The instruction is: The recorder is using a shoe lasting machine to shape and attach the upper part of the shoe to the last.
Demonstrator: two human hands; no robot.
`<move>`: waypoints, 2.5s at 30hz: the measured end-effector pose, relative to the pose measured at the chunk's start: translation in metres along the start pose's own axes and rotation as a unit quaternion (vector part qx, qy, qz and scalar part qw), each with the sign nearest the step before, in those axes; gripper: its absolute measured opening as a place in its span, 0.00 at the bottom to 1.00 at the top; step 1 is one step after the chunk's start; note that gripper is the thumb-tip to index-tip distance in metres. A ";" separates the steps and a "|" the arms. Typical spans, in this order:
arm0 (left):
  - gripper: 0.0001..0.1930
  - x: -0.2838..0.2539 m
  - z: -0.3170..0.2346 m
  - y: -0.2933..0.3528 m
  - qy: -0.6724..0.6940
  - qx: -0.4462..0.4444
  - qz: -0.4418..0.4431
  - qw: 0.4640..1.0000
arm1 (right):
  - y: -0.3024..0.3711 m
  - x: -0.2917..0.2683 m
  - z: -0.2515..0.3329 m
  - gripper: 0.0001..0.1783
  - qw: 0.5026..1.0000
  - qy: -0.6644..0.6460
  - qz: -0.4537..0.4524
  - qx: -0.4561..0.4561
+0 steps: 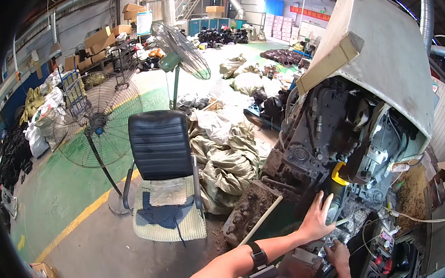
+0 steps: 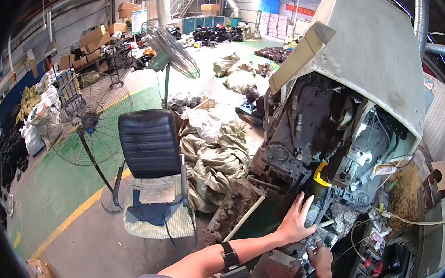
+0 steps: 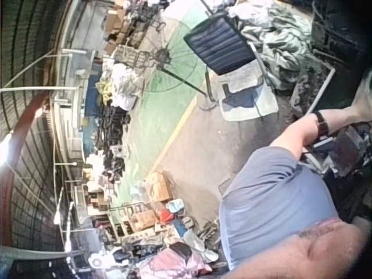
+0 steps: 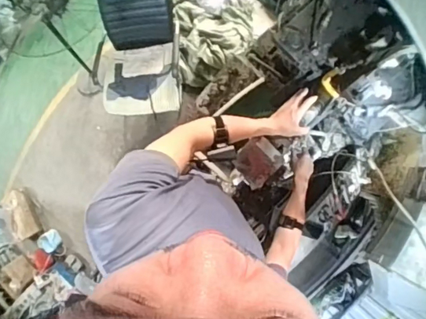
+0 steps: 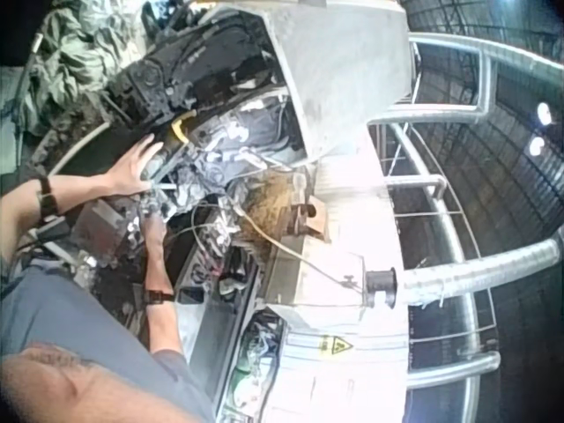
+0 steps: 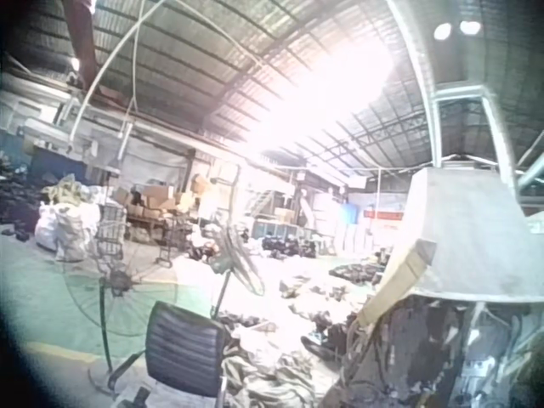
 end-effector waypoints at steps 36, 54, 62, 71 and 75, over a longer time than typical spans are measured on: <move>0.23 -0.096 0.140 0.117 0.270 -0.323 -0.030 0.907 | 0.023 -0.043 0.087 0.48 0.916 -0.392 -0.081 -0.023; 0.25 -0.049 0.054 0.032 0.369 -0.210 0.029 0.905 | 0.005 -0.017 0.128 0.60 0.917 -0.367 -0.133 0.088; 0.24 -0.073 -0.046 -0.012 0.532 -0.277 0.098 0.794 | 0.172 -0.093 0.091 0.55 0.904 -0.393 -0.130 -0.107; 0.34 0.016 -0.170 0.047 0.477 -0.408 0.267 0.731 | 0.323 -0.071 -0.008 0.39 0.822 -0.527 -0.214 -0.016; 0.30 0.108 -0.181 0.112 0.451 -0.430 0.372 0.688 | 0.383 -0.035 -0.068 0.43 0.707 -0.624 -0.314 0.111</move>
Point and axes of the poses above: each hand's wrist, its own y-axis away from the middle knuckle, its own x-axis out of the palm, z = x × y, the point moved 2 cm from there along -y, towards the middle knuckle, and after that the axes turned 11 degrees about x, right-handed, at the moved point
